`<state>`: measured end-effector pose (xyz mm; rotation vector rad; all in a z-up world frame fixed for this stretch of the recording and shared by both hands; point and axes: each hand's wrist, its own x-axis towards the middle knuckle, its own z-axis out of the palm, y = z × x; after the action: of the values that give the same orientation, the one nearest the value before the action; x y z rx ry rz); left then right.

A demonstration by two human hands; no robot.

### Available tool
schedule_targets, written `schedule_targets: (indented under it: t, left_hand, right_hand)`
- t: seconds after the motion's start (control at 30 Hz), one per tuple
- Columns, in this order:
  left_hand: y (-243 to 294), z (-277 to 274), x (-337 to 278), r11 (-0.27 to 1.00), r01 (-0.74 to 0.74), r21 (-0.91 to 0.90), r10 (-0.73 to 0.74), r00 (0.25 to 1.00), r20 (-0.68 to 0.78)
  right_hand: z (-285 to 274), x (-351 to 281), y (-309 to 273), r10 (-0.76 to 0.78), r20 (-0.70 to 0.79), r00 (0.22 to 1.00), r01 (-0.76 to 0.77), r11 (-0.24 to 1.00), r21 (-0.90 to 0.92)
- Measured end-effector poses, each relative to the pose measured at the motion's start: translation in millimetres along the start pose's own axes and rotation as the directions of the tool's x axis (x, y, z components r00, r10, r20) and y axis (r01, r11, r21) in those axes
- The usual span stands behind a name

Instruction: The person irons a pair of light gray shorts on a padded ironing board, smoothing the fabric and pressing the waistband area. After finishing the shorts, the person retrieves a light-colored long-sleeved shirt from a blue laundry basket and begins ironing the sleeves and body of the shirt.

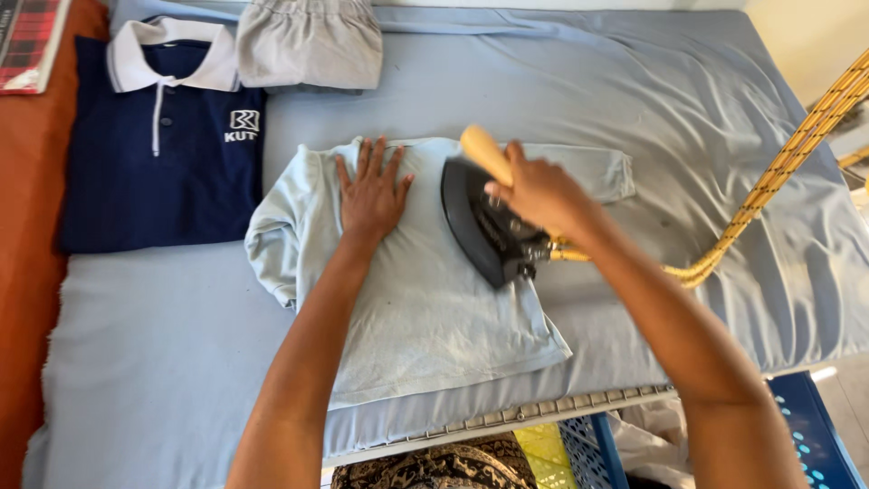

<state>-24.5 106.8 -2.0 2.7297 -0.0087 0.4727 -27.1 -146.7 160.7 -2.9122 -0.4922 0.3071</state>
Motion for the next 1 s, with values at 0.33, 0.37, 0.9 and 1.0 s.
schedule_targets:
  t: [0.33,0.37,0.9,1.0]
  left_hand:
    - [-6,-12,-6,0.931,-0.197,-0.307,0.108,0.953,-0.284]
    - [-12,-25,-13,0.914,-0.22,-0.342,0.098,0.935,-0.34]
    - [-94,-130,-139,0.904,0.425,-0.034,-0.425,0.893,-0.15]
    - [-100,-123,-139,0.889,0.453,-0.059,-0.457,0.883,-0.105]
  right_hand:
    - [33,26,-20,-0.023,-0.286,0.958,-0.017,0.991,-0.136]
    - [29,28,-20,-0.012,-0.287,0.958,-0.021,0.994,-0.111]
    - [30,51,-53,-0.157,-0.191,0.969,0.128,0.979,-0.158]
    - [25,53,-48,-0.322,-0.107,0.941,0.317,0.946,-0.062]
